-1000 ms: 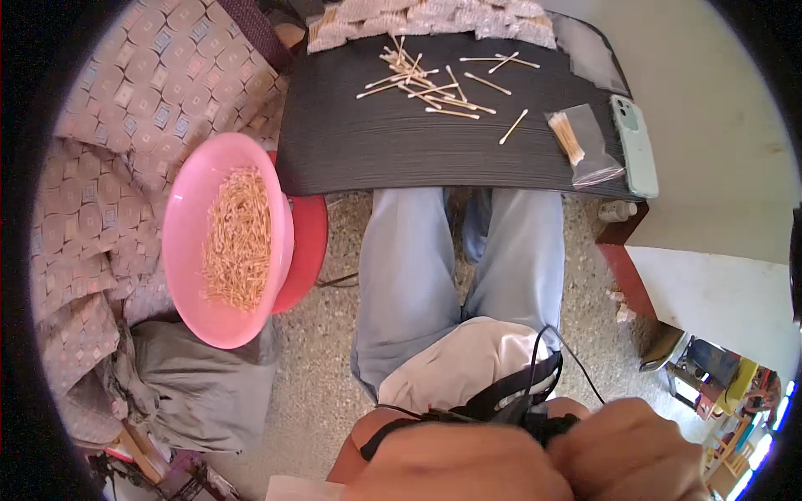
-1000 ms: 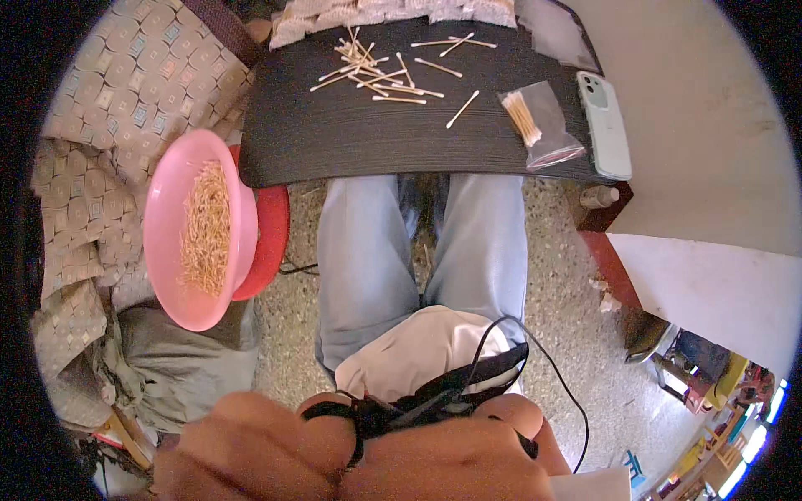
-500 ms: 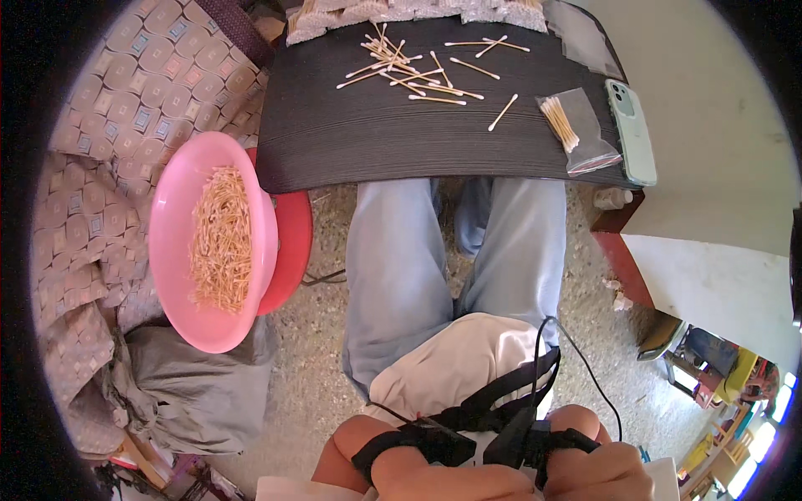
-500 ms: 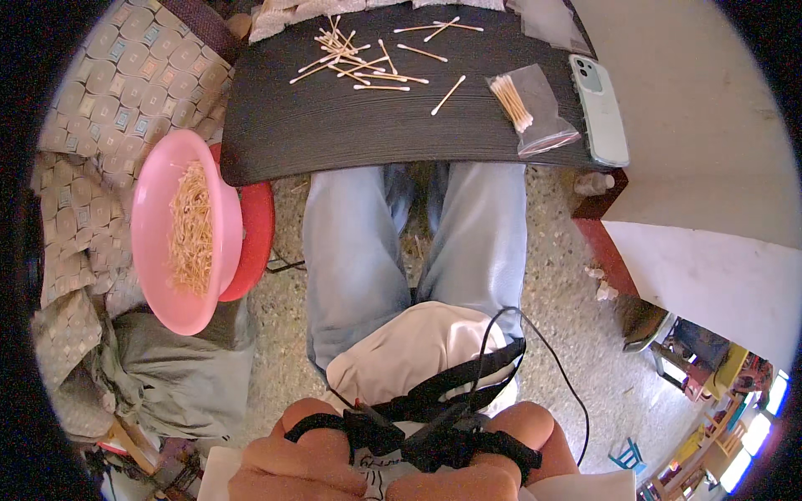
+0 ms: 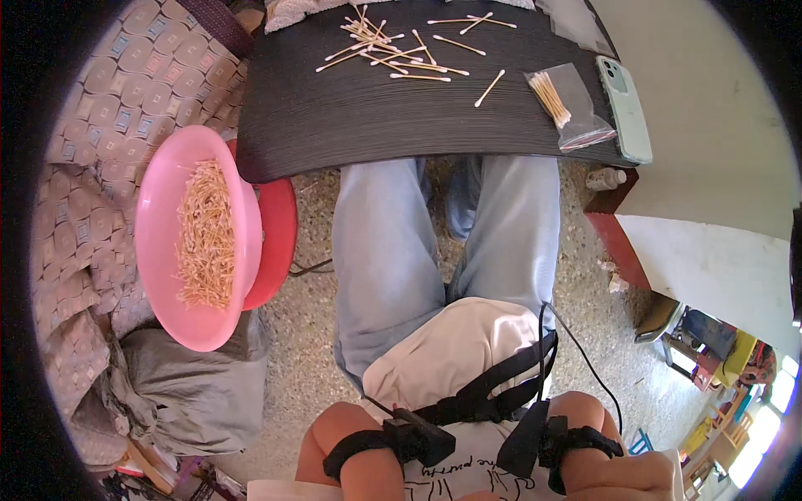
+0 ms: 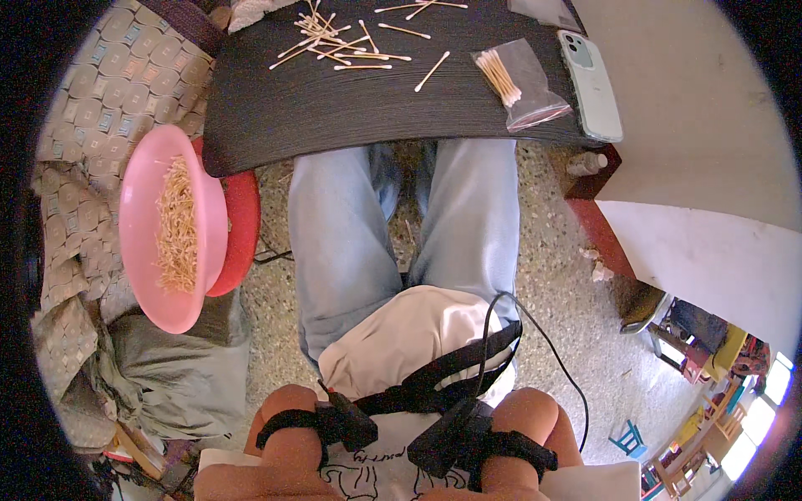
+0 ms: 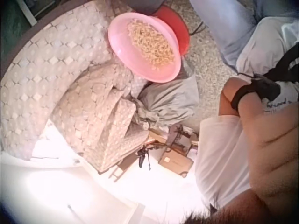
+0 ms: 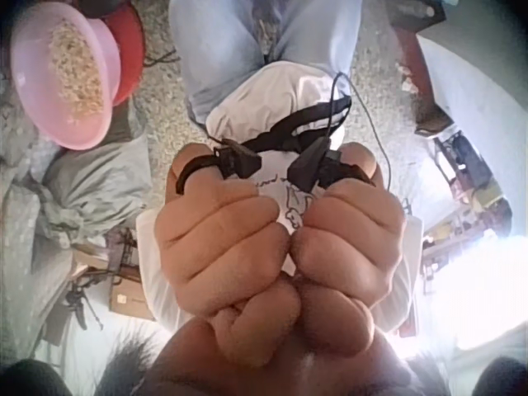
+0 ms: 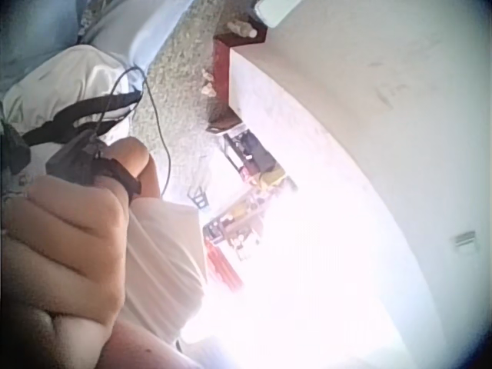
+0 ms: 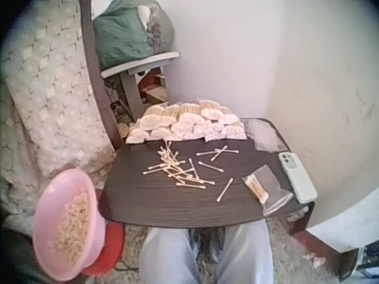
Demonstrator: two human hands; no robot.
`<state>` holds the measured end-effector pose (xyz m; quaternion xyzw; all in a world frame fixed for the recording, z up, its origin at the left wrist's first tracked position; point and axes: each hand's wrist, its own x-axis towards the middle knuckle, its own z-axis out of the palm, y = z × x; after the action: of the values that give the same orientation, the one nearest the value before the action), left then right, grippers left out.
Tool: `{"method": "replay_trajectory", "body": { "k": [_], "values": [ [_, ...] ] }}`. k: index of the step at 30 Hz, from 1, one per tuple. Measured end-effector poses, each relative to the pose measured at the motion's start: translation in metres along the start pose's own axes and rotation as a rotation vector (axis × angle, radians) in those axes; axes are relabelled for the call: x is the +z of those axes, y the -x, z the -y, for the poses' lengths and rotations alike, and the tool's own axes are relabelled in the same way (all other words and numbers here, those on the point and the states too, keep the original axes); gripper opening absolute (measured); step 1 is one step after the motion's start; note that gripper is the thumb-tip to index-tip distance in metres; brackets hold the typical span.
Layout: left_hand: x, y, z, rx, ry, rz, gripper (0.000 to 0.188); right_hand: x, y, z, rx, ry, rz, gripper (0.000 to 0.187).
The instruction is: The person picks up groups of loose cotton swabs from a table, places them into small plastic bags, and seals the bags by hand before setting them aside with other completed packs.
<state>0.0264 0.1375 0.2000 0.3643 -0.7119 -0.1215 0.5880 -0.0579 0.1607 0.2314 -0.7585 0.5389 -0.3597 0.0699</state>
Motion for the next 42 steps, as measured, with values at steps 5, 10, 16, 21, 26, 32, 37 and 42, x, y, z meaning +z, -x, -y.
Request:
{"method": "replay_trajectory", "body": {
  "k": [5,10,16,21,26,32,37,42],
  "values": [
    [-0.007,-0.010,-0.015,-0.302,-0.122,0.097,0.017,0.017,0.009,-0.007,0.071,-0.158,-0.166,0.021],
    [0.004,-0.025,-0.048,-0.744,-0.353,0.153,0.018,0.017,0.004,0.000,0.110,-0.061,-0.240,0.022],
    [-0.016,0.011,-0.004,-0.141,-0.243,0.109,0.007,0.027,-0.019,-0.035,0.134,-0.124,0.142,0.017],
    [0.022,0.045,0.123,-0.250,-0.450,0.715,0.011,0.099,-0.004,-0.116,0.103,0.079,0.411,0.008],
    [0.026,0.102,0.180,-0.317,-0.429,0.606,0.022,0.144,0.053,-0.197,0.121,0.131,0.609,0.011],
    [0.026,0.124,0.202,-0.235,-0.597,0.593,0.030,0.143,0.042,-0.201,0.130,0.063,0.570,0.010],
    [0.028,0.131,0.214,-0.175,-0.576,0.527,0.018,0.138,-0.002,-0.203,0.077,0.071,0.524,0.010],
    [0.027,0.133,0.212,-0.199,-0.599,0.488,0.007,0.151,-0.050,-0.198,0.135,0.013,0.157,0.017]
  ]
}}
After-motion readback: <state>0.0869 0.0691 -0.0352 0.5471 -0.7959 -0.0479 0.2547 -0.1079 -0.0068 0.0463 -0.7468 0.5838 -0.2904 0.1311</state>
